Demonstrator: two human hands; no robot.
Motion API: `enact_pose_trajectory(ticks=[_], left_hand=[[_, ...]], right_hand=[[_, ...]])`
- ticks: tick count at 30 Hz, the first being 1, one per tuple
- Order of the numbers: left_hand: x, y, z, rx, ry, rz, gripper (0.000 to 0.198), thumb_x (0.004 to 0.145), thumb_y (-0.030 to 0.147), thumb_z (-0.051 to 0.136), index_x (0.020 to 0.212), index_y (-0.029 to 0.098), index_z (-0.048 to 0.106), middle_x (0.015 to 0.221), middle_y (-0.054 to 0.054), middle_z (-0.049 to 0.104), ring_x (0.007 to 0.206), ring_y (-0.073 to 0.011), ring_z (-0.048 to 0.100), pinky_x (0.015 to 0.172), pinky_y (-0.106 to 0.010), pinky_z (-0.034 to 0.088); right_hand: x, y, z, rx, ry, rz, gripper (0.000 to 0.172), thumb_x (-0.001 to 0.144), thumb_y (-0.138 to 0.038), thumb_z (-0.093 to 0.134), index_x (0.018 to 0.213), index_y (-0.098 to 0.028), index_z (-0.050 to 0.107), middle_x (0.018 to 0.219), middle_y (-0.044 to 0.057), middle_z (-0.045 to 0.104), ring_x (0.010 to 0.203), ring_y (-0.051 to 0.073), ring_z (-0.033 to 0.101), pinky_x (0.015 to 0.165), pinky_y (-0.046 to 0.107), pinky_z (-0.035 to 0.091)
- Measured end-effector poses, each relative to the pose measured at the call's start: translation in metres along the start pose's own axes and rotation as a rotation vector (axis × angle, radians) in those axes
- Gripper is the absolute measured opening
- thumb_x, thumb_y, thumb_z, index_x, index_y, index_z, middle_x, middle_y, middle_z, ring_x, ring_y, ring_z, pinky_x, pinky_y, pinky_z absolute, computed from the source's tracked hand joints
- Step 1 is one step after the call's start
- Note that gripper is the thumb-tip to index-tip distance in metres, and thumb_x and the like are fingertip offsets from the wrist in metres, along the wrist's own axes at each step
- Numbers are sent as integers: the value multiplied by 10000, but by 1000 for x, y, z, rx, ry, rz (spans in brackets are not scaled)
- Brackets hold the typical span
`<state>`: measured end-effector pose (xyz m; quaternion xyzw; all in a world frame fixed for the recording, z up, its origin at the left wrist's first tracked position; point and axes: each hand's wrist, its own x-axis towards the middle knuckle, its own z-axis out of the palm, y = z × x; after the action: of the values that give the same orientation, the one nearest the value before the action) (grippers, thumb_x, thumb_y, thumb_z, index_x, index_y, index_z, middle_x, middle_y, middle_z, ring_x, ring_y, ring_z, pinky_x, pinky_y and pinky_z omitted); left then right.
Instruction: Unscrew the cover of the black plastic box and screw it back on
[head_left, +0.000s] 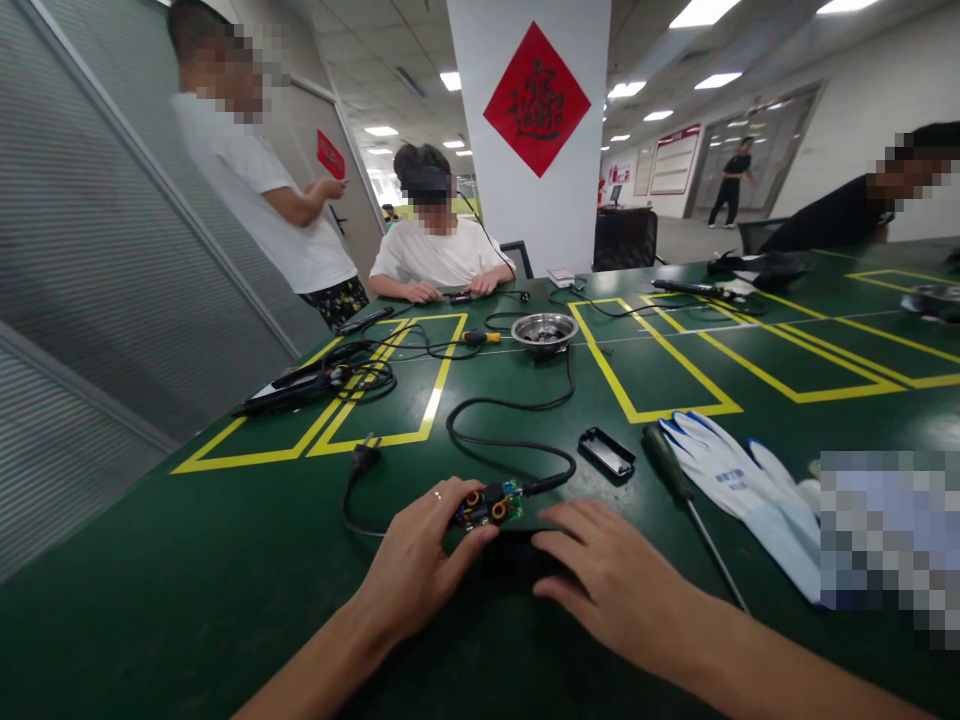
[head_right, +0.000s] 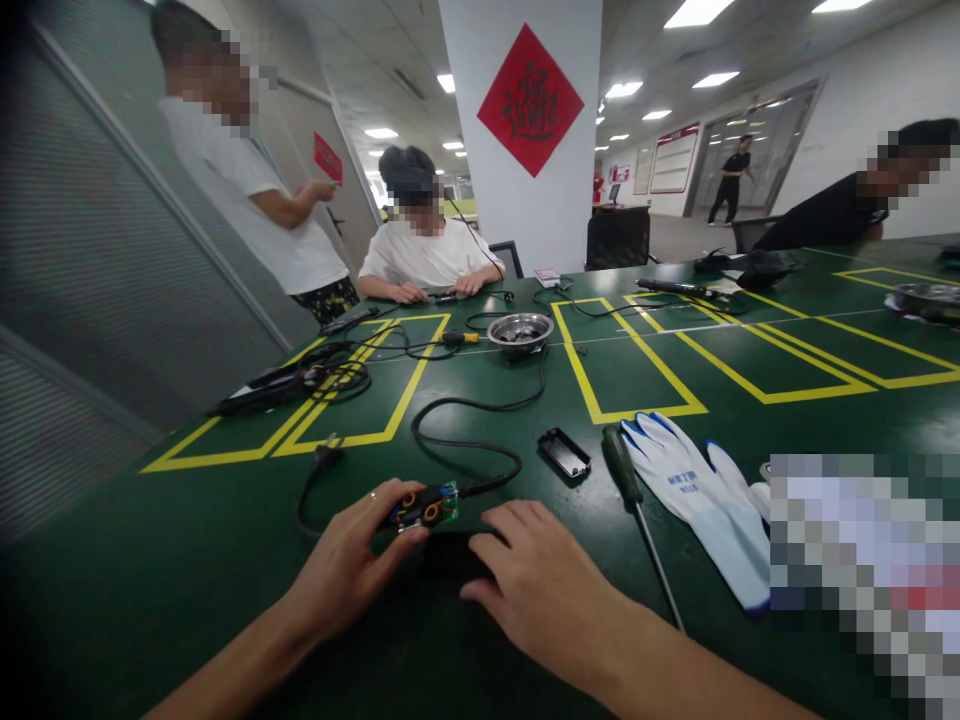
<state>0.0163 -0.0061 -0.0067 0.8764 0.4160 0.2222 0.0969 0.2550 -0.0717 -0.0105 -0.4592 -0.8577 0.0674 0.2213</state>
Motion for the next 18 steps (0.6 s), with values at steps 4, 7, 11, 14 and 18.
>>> enact_pose_trajectory(ticks=[4, 7, 11, 14, 18], left_hand=[[0, 8, 0, -30, -118, 63, 298, 939, 392, 497, 1180, 216, 505, 1096, -79, 602, 993, -237, 586, 876, -370, 490], [-2, 13, 4, -54, -222, 103, 344, 938, 390, 519, 1244, 237, 478, 1176, -73, 575, 1064, -241, 547, 944, -398, 457], [-5, 12, 7, -86, -324, 156, 631, 898, 314, 608, 1431, 259, 273, 1288, -75, 504, 1135, -234, 502, 995, -403, 434], [-5, 13, 6, -60, -371, 196, 525, 913, 247, 577, 1389, 288, 360, 1279, -59, 496, 1104, -226, 511, 945, -390, 471], [-3, 18, 4, 0, -383, 199, 411, 922, 262, 553, 1321, 262, 456, 1229, -65, 529, 1061, -236, 534, 922, -420, 492]], right_hand=[[-5, 17, -10, -41, 109, 68, 334, 919, -296, 436, 1210, -168, 539, 1221, 115, 549, 1151, 236, 469, 991, 447, 406], [-7, 25, -2, -58, 73, 46, 340, 908, -190, 435, 1234, -192, 532, 1136, 85, 594, 1061, 212, 508, 953, 432, 429], [-11, 24, 11, -70, 20, 49, 316, 862, -92, 453, 1116, -210, 598, 986, 60, 600, 927, 196, 518, 843, 409, 463], [-13, 20, 10, -71, -10, 60, 348, 842, -80, 469, 1131, -231, 590, 960, 49, 575, 910, 189, 502, 810, 392, 460], [-12, 21, 9, -86, -44, 48, 372, 838, -84, 475, 1145, -261, 588, 933, 37, 567, 874, 181, 500, 779, 379, 453]])
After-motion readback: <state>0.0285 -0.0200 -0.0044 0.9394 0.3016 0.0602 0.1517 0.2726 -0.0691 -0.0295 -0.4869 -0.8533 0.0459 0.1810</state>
